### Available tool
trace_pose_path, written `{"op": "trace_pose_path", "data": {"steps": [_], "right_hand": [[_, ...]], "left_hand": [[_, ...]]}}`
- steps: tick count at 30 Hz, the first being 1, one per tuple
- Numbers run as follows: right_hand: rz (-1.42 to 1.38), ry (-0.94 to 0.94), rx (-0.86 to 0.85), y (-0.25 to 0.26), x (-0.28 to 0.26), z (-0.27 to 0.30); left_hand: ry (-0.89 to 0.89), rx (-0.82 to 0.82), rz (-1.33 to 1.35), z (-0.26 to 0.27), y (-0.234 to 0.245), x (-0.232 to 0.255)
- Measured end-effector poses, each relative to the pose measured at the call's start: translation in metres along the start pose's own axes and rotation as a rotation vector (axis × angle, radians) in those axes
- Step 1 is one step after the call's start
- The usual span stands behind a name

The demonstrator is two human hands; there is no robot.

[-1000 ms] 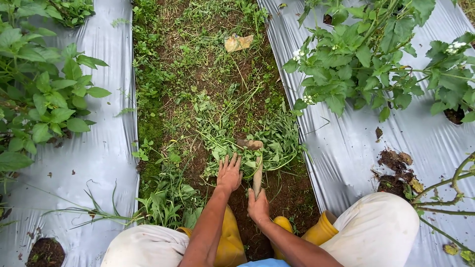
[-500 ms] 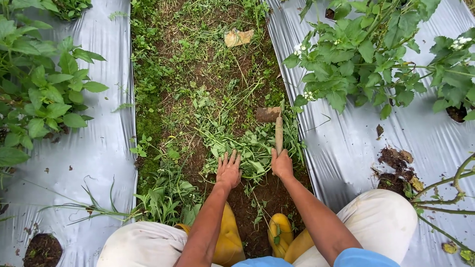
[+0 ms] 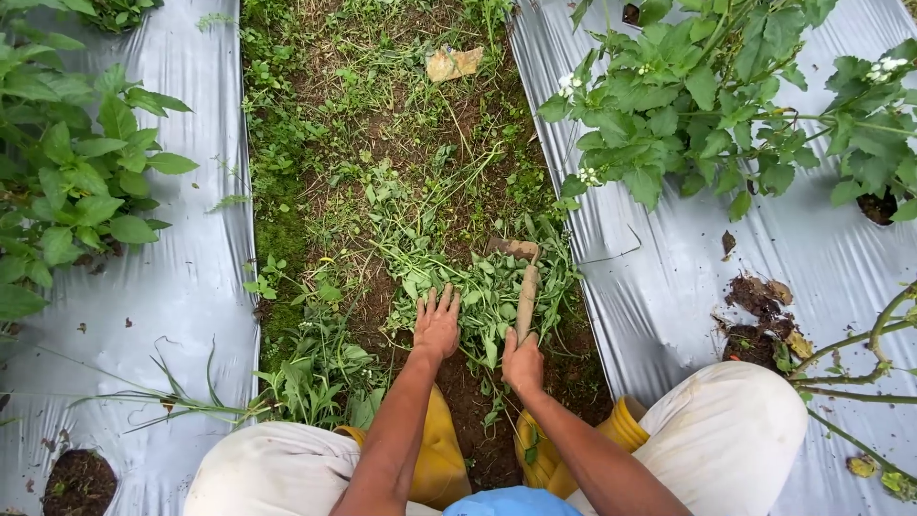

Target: Removing plants by hand and using a small hoe to clear soil between planting rows.

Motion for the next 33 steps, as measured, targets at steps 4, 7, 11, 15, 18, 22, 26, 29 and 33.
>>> {"op": "trace_pose_path", "data": {"steps": [4,7,11,15,18,22,26,29,33], "right_hand": [[-0.03,-0.027,0.007,0.005,-0.012,0.012],[-0.087,-0.022,0.003,0.005,-0.013,0.01],[-0.074,-0.041,0.042,0.002,-0.014,0.021],[-0.101,-0.072,0.073,-0.002,-0.017,0.051],[-0.216,-0.175,0.022,-0.011,-0.007,0.086],[-0.211,-0.215,-0.02,-0.017,0.008,0.102],[-0.149,-0.124,0.019,-0.009,-0.028,0.098],[-0.15,-0.015,0.074,-0.002,-0.051,0.066],[-0.154,0.203,0.072,0.01,-0.067,-0.026]], "left_hand": [[0.001,0.005,-0.012,0.003,0.005,0.0],[0.004,-0.007,-0.007,0.003,0.004,0.0],[-0.001,0.01,0.009,0.005,0.001,0.0],[0.014,0.063,0.041,0.001,-0.002,-0.003],[-0.025,0.245,0.053,0.01,0.01,-0.001],[-0.091,0.225,0.074,0.038,0.048,0.005],[-0.076,0.038,0.007,0.034,0.042,0.003],[-0.069,0.056,0.032,0.029,0.035,0.003],[-0.065,0.011,-0.007,0.029,0.035,0.003]]}}
Point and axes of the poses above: each hand's wrist, its own z-axis away from the middle knuckle, its own y-axis out of the back of the hand, x = y × z, the point moved 1 cm from there along -z, towards the middle knuckle, and after that the axes turned 10 degrees about -z, right-handed, at the moved point
